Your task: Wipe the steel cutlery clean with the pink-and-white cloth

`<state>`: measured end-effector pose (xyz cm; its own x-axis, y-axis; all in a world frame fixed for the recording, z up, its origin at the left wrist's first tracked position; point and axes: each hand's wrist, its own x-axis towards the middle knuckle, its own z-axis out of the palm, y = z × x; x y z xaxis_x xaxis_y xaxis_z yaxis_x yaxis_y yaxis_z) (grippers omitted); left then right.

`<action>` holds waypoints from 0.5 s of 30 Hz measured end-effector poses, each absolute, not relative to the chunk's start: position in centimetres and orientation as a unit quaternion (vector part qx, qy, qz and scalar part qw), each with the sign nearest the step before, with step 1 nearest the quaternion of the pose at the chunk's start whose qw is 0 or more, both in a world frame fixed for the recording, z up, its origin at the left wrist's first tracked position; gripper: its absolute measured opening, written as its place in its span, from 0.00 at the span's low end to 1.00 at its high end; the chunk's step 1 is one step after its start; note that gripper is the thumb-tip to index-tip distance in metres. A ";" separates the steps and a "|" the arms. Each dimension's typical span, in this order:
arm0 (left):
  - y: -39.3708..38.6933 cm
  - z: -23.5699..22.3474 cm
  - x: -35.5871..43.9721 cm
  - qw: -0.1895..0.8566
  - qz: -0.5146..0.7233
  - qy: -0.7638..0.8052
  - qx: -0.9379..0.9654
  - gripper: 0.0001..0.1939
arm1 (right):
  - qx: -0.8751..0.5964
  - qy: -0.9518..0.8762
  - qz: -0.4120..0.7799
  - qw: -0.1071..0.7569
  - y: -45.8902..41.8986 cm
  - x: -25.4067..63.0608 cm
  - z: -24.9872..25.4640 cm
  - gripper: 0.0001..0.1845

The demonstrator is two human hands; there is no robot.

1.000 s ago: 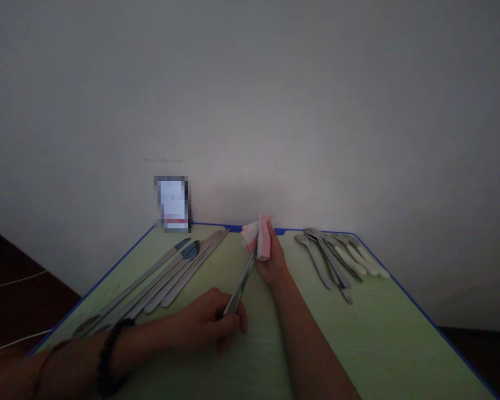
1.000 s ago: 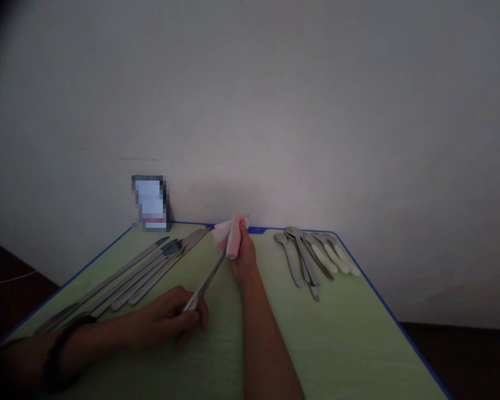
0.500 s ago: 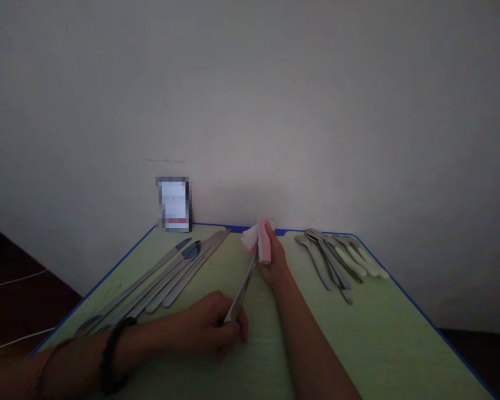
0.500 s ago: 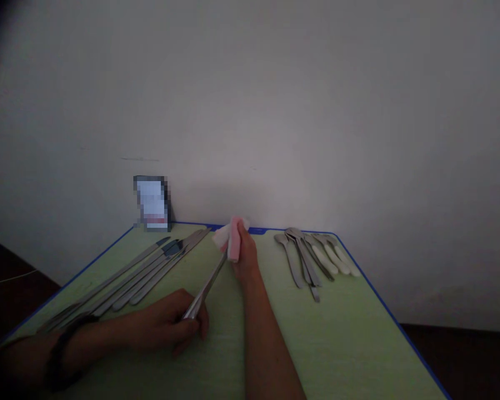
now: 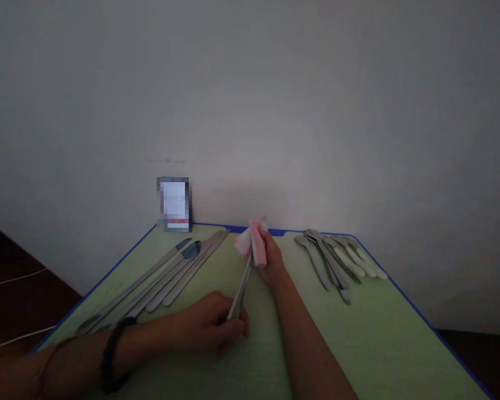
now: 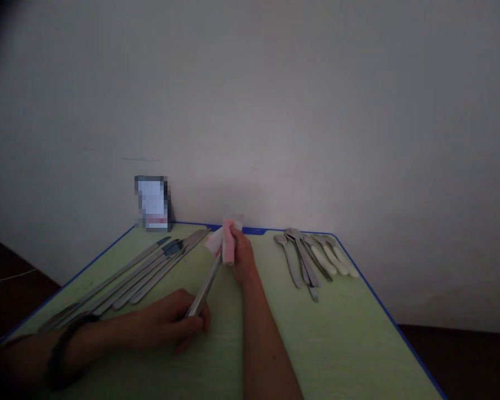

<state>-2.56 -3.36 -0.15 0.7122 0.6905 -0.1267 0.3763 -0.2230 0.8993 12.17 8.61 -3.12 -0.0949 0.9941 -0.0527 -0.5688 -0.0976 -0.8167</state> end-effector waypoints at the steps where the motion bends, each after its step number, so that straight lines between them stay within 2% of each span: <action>1: -3.4 -0.2 -2.6 0.517 0.153 0.345 0.768 0.12 | -0.323 -0.319 0.669 0.588 8.5 12.1 -3.0 0.16; 8: -3.3 -0.2 -2.3 0.547 0.207 0.358 0.728 0.15 | -0.311 -0.291 0.672 0.605 8.1 12.0 -2.0 0.12; 15: -3.3 -0.5 -2.2 0.571 0.209 0.371 0.701 0.15 | -0.318 -0.294 0.672 0.601 7.8 12.0 -1.9 0.12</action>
